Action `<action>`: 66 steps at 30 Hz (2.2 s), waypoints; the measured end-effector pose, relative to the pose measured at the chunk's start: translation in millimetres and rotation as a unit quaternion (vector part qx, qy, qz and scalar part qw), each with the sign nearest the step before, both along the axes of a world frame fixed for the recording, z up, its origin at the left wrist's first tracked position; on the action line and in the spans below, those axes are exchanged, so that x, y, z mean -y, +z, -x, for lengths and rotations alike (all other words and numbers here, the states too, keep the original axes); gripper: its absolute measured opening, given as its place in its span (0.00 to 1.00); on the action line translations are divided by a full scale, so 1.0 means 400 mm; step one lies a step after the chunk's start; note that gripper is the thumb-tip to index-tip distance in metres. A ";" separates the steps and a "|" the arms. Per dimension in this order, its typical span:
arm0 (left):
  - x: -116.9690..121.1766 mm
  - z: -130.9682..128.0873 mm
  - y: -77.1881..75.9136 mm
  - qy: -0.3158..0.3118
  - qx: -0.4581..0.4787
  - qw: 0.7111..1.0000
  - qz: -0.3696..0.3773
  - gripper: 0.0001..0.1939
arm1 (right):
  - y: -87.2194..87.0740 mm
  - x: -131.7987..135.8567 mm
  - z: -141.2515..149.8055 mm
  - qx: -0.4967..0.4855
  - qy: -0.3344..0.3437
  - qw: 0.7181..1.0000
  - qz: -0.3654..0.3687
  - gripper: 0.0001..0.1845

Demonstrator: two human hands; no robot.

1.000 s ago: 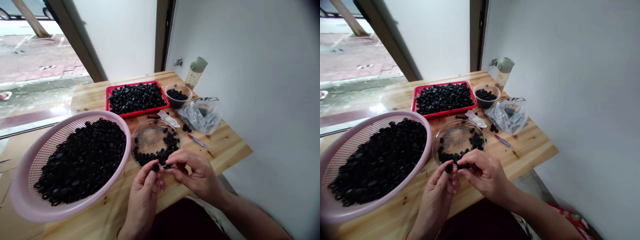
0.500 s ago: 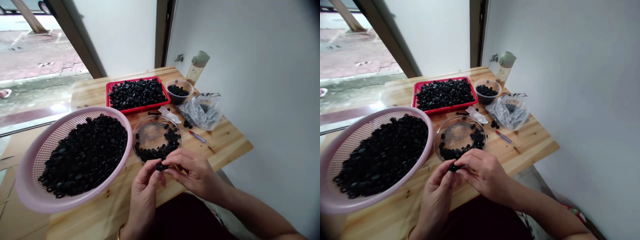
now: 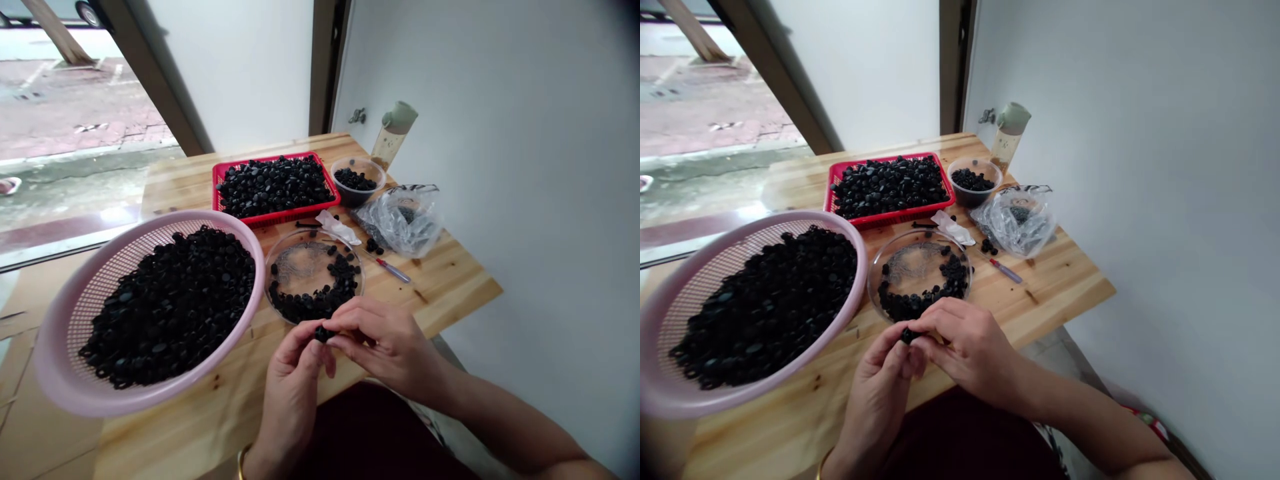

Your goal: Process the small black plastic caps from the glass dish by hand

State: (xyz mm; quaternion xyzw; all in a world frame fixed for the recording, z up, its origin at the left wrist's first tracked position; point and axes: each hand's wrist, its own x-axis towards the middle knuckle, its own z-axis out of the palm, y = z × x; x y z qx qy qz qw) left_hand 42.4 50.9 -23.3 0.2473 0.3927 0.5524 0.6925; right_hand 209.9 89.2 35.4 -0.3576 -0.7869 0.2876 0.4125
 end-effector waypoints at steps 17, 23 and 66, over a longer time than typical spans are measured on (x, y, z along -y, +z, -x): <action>-0.005 -0.013 0.009 0.040 0.038 0.997 0.045 0.12 | 0.043 -0.005 0.010 0.113 0.020 0.993 -0.005 0.08; 0.001 0.011 0.001 0.033 -0.081 0.995 -0.043 0.09 | 0.039 -0.022 -0.006 0.062 0.061 0.996 0.037 0.06; 0.020 0.007 -0.008 -0.041 -0.190 0.946 -0.259 0.14 | -0.068 -0.037 -0.002 -0.258 0.154 0.730 0.613 0.22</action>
